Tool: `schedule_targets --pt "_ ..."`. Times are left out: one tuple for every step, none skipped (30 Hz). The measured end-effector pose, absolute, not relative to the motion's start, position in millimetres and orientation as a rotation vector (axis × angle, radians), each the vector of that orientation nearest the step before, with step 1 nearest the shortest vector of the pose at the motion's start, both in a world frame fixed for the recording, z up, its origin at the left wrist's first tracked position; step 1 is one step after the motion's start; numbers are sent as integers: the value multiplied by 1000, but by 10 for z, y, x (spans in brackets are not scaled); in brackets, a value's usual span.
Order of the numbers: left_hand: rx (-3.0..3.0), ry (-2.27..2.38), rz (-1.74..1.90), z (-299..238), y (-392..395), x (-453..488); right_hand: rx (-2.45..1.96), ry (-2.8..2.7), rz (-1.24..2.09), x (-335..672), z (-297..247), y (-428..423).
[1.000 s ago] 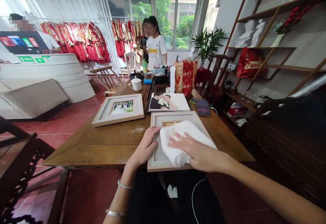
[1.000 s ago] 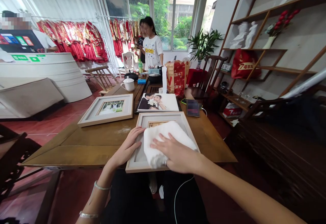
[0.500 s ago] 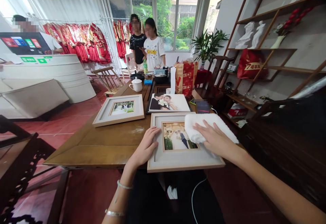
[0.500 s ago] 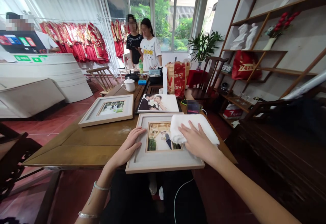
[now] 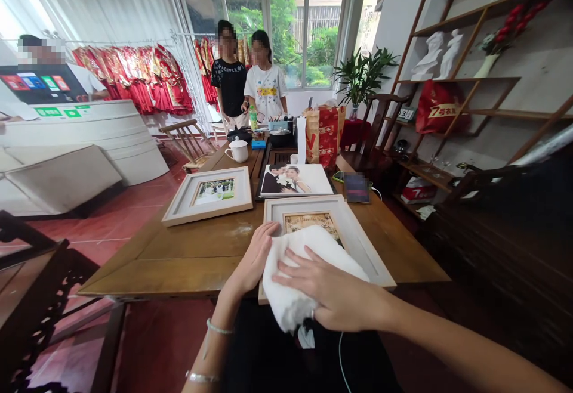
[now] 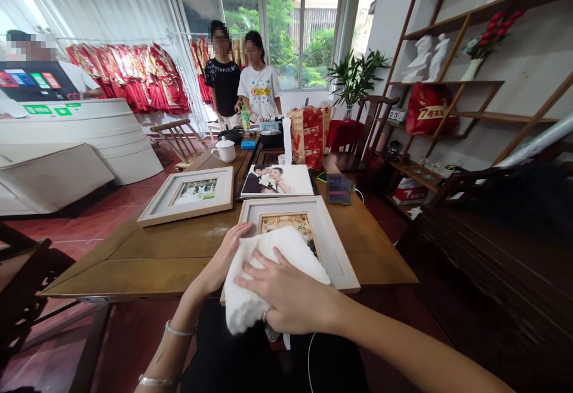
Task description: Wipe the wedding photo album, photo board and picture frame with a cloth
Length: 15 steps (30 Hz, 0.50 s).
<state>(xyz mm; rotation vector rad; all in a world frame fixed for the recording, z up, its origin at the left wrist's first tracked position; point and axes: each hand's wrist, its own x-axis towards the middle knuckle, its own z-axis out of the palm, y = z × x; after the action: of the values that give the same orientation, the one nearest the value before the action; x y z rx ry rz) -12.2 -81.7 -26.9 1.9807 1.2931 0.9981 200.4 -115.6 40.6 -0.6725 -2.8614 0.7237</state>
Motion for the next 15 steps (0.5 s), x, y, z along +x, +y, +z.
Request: schedule_targets --pt "1987 1294 993 -274 -813 -124 -597 -2906 743 2044 439 -1179" --pt "2005 1290 990 -279 -808 -126 -533 -2943 774 2099 476 -1194" --pt "2031 1283 986 -284 -802 -130 -496 -2965 812 2166 516 -1206" --pt "2061 1272 979 -287 -796 -134 -493 -2970 849 2240 556 -1216" --pt "2088 1261 970 -289 -791 -140 -519 -2966 878 2318 592 -1228" --pt "2107 1248 960 -288 -789 -146 -562 -2962 894 2397 621 -1238" --pt "2117 1237 950 -285 -789 -153 -623 -2958 890 2477 638 -1247" --pt "2119 1229 944 -281 -791 -161 -707 -2955 860 2555 644 -1250" --pt "2116 1222 942 -277 -795 -169 -817 -2947 804 2631 636 -1244" --pt "2111 1213 941 -273 -798 -177 -946 -2936 729 2701 616 -1225" --pt "2108 1204 941 -270 -801 -184 -1082 -2924 638 2763 585 -1191" --pt "2106 1194 942 -269 -803 -189 -1213 -2908 538 2815 545 -1139" --pt "2106 1184 942 -270 -803 -193 -1325 -2890 440 2854 500 -1069" --pt "2106 1178 941 -272 -802 -196 -1407 -2869 350 2879 450 -980" --pt "2106 1176 938 -274 -799 -198 -1460 -2839 267 2890 397 -874"
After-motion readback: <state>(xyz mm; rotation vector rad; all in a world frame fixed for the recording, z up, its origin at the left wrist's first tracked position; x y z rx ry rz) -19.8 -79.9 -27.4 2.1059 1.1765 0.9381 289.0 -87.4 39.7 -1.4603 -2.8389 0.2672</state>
